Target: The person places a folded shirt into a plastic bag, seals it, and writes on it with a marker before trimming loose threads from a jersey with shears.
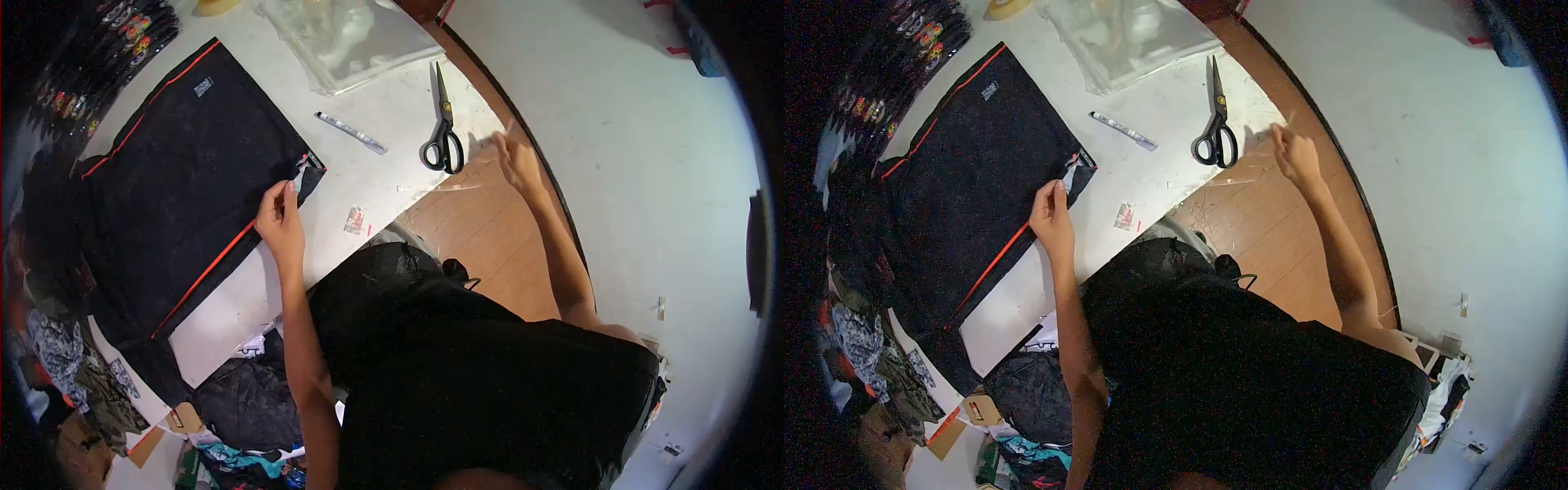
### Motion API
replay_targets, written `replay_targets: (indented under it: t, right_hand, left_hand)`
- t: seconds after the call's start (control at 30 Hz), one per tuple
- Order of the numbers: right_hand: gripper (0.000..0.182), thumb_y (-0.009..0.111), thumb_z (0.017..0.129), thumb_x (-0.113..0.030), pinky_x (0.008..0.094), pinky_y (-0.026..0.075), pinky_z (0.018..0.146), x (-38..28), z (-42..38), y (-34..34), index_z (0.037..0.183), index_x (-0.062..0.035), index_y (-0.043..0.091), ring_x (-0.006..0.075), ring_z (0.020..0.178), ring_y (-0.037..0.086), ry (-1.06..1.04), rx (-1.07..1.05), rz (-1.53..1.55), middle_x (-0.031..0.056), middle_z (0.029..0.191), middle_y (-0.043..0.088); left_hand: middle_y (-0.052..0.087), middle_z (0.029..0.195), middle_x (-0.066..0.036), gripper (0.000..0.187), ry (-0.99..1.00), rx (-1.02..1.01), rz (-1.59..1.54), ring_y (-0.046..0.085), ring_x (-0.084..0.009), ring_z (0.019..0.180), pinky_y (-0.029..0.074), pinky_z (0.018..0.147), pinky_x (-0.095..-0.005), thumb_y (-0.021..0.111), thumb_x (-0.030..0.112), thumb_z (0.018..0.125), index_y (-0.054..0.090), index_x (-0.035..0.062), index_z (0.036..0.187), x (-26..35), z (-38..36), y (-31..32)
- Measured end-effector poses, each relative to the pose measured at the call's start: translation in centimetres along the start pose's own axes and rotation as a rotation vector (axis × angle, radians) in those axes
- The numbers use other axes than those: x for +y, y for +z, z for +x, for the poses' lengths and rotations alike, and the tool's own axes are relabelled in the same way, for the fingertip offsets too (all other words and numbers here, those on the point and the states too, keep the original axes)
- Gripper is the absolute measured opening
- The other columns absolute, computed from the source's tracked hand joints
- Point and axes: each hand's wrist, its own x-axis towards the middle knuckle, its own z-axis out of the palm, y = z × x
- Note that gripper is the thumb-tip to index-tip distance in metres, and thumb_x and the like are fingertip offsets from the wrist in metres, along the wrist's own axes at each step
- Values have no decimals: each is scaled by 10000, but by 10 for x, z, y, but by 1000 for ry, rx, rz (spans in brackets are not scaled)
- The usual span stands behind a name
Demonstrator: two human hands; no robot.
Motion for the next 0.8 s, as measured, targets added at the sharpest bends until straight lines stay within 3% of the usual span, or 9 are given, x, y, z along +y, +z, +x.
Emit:
replay_targets:
  t: [0.07,0.13,0.27,0.37,0.5,0.6,0.7,0.73,0.8]
  right_hand:
    - [357,508,935,-280,379,489,682,-10,1,-20,860,36,657,283,696,652,440,-214,-136,185,807,670]
    - [314,538,914,-251,364,498,609,4,1,-17,820,20,667,259,561,641,416,-95,-30,120,639,654]
    - [162,642,829,-147,313,501,640,-10,10,-17,919,-20,685,193,615,633,159,17,179,121,744,678]
    - [172,669,761,-74,362,499,765,-27,21,-7,930,-57,692,273,868,641,75,-24,23,158,958,659]
    - [183,677,755,-80,369,490,761,-46,40,-4,937,-59,686,284,865,630,-100,44,64,140,951,655]
    - [150,694,766,-124,343,487,695,-58,63,-16,894,-46,688,251,801,626,-50,106,402,90,948,668]
    - [162,696,759,-154,330,488,640,-94,80,-44,861,-28,686,264,721,641,-477,435,-217,115,866,680]
    - [162,696,759,-154,330,488,640,-101,76,-41,861,-28,686,264,721,641,-479,436,-216,115,866,680]
    - [213,722,733,-180,336,477,571,-109,68,-31,841,-4,672,271,617,627,-50,58,21,146,724,655]
  left_hand:
    - [623,874,-24,142,-13,-2,66,552,-66,785,446,707,-198,579,69,907,629,-38,985,1,1,0]
    - [623,870,-24,141,3,0,40,553,-66,784,446,708,-197,580,68,905,629,-38,984,0,1,1]
    - [624,868,-25,143,-2,-22,-3,554,-66,788,444,713,-198,583,66,901,628,-40,987,3,0,1]
    - [623,873,-25,145,-14,-18,-33,550,-64,787,442,714,-196,587,67,899,627,-41,988,2,0,1]
    - [624,877,-27,149,-10,-15,23,549,-63,794,440,720,-197,586,66,900,625,-41,995,0,-1,-2]
    - [616,779,-16,129,39,38,-43,517,-62,680,420,621,-203,635,83,867,642,-33,922,1,0,2]
    - [617,786,-18,130,32,32,-27,520,-64,684,424,626,-203,627,82,873,640,-35,927,2,0,2]
    - [617,786,-18,130,33,34,-27,520,-64,684,424,626,-203,627,82,873,640,-35,927,4,0,3]
    - [614,787,-19,135,8,59,-56,520,-62,689,426,631,-201,618,85,881,638,-37,936,8,-1,4]
